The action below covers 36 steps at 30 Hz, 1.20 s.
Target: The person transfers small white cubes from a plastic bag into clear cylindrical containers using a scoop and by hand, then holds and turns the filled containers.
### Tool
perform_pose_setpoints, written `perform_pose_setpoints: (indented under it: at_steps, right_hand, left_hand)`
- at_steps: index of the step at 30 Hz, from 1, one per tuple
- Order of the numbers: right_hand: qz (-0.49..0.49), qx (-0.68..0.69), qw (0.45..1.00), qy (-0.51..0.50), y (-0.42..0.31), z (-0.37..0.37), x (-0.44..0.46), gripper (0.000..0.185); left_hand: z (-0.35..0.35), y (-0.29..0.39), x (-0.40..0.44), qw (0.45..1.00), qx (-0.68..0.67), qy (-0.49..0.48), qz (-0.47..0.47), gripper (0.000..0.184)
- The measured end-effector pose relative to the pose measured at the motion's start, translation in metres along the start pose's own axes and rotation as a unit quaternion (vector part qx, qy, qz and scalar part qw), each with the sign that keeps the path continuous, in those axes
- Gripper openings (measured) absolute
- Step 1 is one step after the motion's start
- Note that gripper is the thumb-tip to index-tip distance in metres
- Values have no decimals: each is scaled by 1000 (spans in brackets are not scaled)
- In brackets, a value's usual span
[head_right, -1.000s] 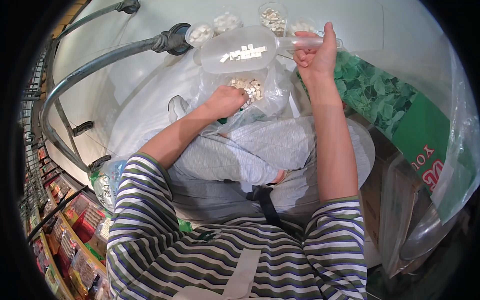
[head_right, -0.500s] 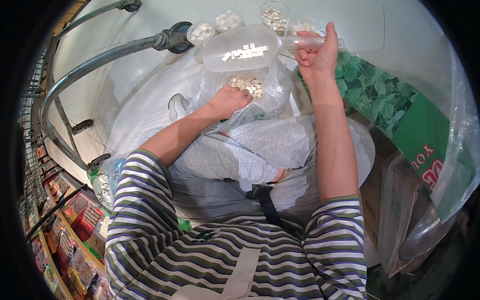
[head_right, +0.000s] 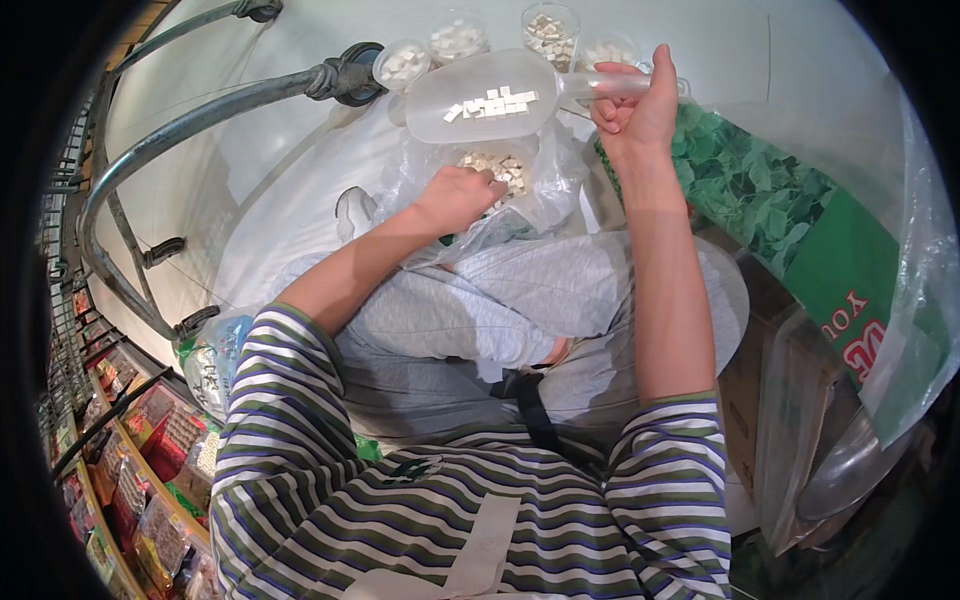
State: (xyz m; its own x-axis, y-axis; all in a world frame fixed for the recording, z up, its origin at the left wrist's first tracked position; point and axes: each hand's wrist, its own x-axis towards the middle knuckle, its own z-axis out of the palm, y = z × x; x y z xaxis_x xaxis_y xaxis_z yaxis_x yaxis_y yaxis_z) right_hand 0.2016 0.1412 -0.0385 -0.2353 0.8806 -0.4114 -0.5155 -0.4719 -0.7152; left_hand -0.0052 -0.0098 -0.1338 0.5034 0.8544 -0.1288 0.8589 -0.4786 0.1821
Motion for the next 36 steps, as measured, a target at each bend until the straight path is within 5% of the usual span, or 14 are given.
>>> perform_pose_setpoints:
  at_steps: [4,10,12,23,30,36]
  right_hand:
    - [-10,7,1000,-7,-1,-2,1,70]
    - [-13,17,1000,16,-4,0,-1,69]
    - [-9,-5,1000,10,-3,3,-2,67]
    - [8,0,1000,3,2,4,-2,70]
    - [6,15,1000,-9,-1,-1,0,71]
    - [9,14,1000,2,-1,3,-2,70]
  left_hand:
    - [-49,2,-3,997,-53,9,-62,17]
    - [-136,-1,-27,967,-182,173,-33,20]
    - [-155,-8,-29,944,-229,201,-129,22]
    - [-140,-28,-18,905,-153,375,-129,16]
    - [-113,9,-19,966,-241,95,6,11]
    - [-24,-1,3,994,-78,56,-59,12]
